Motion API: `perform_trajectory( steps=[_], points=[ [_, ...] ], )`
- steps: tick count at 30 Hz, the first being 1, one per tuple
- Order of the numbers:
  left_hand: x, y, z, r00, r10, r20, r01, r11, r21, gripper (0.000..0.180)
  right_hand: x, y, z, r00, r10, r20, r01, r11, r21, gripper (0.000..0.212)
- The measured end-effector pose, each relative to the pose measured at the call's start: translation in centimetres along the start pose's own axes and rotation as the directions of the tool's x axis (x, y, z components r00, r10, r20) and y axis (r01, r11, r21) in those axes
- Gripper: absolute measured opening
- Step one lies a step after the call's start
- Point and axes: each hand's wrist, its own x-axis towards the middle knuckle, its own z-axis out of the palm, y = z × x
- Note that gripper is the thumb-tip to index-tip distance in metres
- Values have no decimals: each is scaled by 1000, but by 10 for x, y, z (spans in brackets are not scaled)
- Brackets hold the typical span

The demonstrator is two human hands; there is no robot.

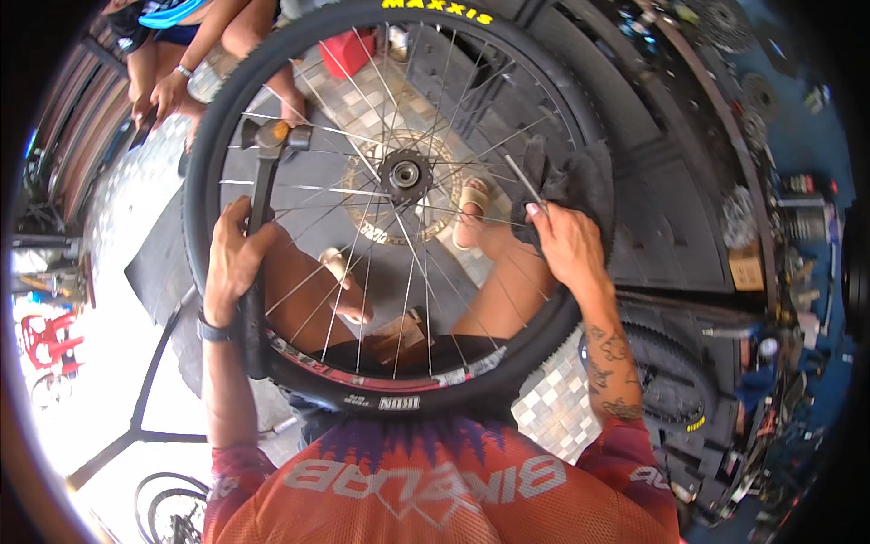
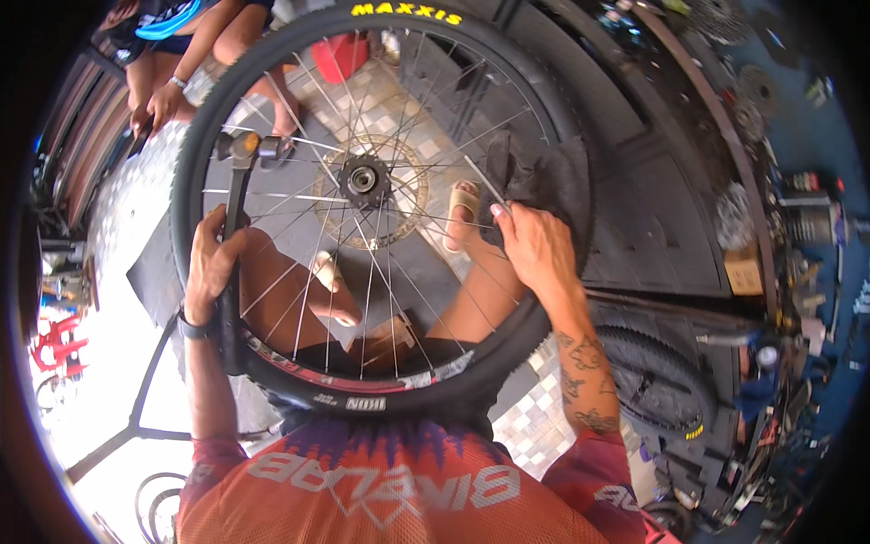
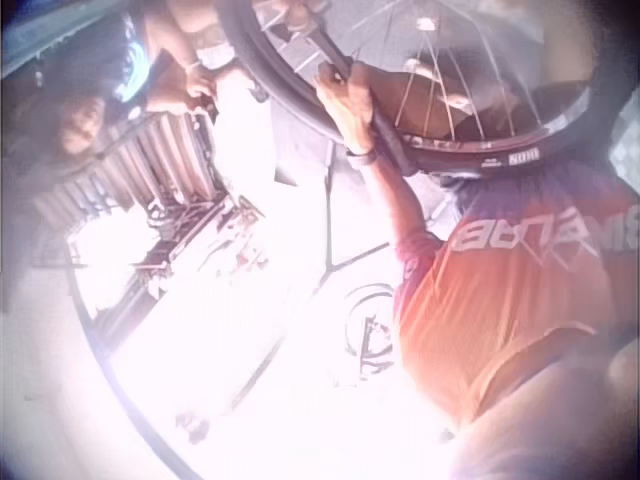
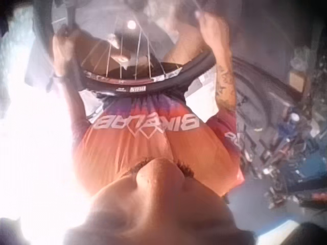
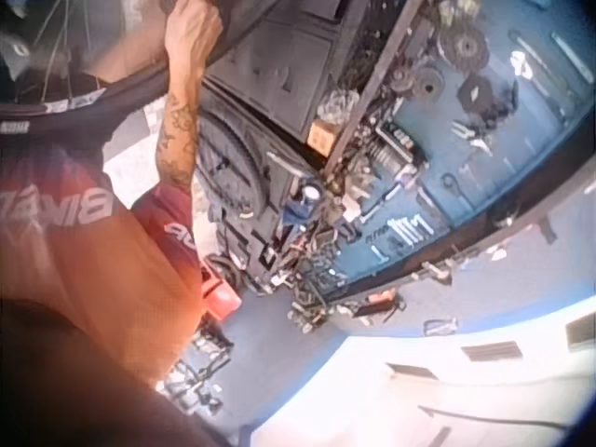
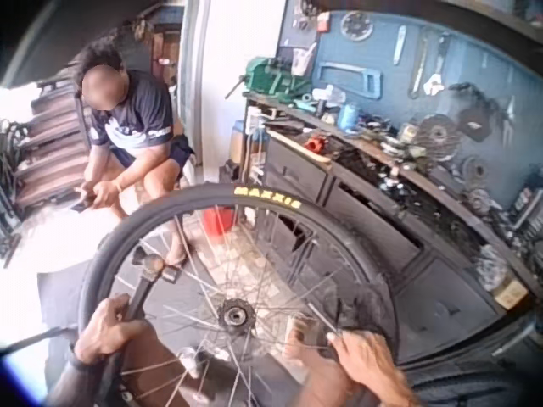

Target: The person removes a bicycle tire and inner tube from a wheel using a hammer and tire levers, then disassembles the hub with a screwdriver. The tire and tube are set aside, and the hub is worked on at a bench.

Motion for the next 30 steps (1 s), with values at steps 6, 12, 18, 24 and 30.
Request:
perform_trajectory(
  steps=[6, 12, 18, 24, 30],
  points=[
    [-42, 11, 17, 991, 94, -93, -105, 987, -123, 27, -67, 7, 25, 980, 95, -175, -83, 994, 75, 39],
    [-32, -5, 47, 1000, -20, 14, 21, 997, -68, 22, -77, 10, 46, 932, 306, -196, -248, 929, 274, 44],
    [-21, 33, 43, 992, 67, -106, -71, 997, -38, 29, -84, -31, 29, 813, 438, -383, -13, 672, 740, 44],
    [-23, 95, 36, 924, -85, 373, 278, 819, -501, 41, -85, -103, 63, 919, -211, -332, 381, 270, 884, 17],
    [-24, 96, 47, 791, -83, 607, 378, 846, -377, 44, -72, -109, 70, 944, -287, -164, 267, 369, 890, 18]
  ],
)
